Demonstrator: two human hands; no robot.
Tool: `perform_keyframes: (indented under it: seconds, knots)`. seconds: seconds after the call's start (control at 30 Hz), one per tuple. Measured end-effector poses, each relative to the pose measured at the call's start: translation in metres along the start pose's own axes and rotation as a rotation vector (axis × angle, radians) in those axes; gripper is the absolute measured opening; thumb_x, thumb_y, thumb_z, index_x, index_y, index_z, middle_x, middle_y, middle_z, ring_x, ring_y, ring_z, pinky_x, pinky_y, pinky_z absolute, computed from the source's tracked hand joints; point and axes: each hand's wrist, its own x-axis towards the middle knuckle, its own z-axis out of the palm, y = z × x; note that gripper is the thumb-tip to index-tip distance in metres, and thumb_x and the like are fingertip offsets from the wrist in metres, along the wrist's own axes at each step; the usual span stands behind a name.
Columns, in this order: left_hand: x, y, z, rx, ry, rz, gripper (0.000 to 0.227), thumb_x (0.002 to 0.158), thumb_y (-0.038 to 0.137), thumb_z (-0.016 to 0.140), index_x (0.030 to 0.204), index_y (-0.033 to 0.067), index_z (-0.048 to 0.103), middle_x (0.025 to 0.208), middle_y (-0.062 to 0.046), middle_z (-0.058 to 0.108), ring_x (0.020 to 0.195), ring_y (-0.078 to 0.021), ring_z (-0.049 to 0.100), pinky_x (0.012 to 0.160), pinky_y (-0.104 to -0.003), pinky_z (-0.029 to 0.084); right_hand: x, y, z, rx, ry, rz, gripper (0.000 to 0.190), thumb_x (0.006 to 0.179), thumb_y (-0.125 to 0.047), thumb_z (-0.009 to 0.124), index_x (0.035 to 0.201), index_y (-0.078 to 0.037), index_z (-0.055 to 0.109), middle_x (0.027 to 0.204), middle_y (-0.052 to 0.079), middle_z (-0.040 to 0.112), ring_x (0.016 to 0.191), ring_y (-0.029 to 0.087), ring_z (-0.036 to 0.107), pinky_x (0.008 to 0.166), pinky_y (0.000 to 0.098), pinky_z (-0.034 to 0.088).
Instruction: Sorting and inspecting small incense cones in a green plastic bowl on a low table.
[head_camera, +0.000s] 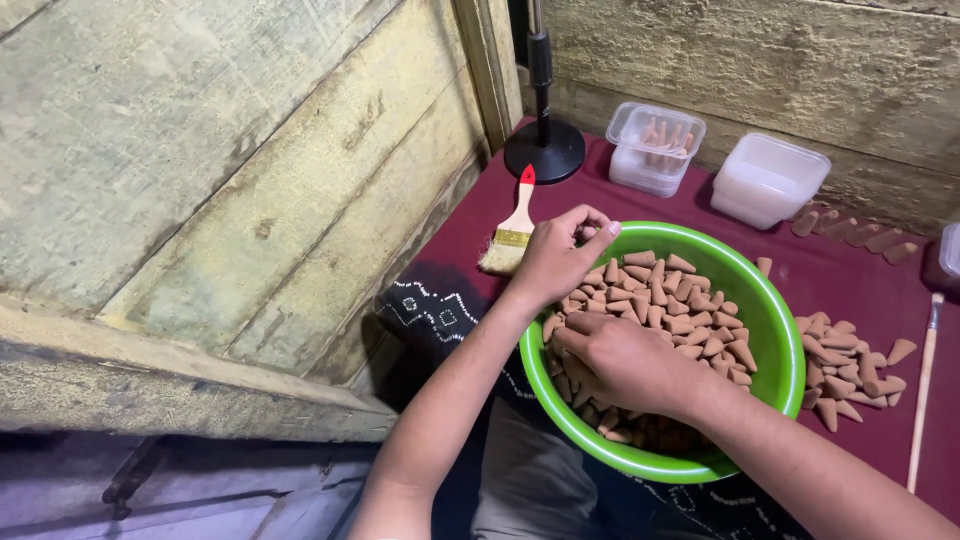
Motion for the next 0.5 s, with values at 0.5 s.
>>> perform_keyframes:
  seconds: [0.5]
  knots:
    - [0.000, 0.001, -0.001, 0.022, 0.012, 0.031, 0.012, 0.090, 0.026, 0.069, 0.093, 0.0166, 0.075, 0.067, -0.001, 0.072, 0.072, -0.0169, 0.070, 0.071, -0.032, 0.055, 0.008, 0.014, 0.005, 0.163, -0.001, 0.194, 0.025, 0.079, -0.008, 0.068, 0.100, -0.007, 0.055, 0.086, 0.014, 0.063, 0.080, 0.043, 0.070, 0.063, 0.0485, 0.058]
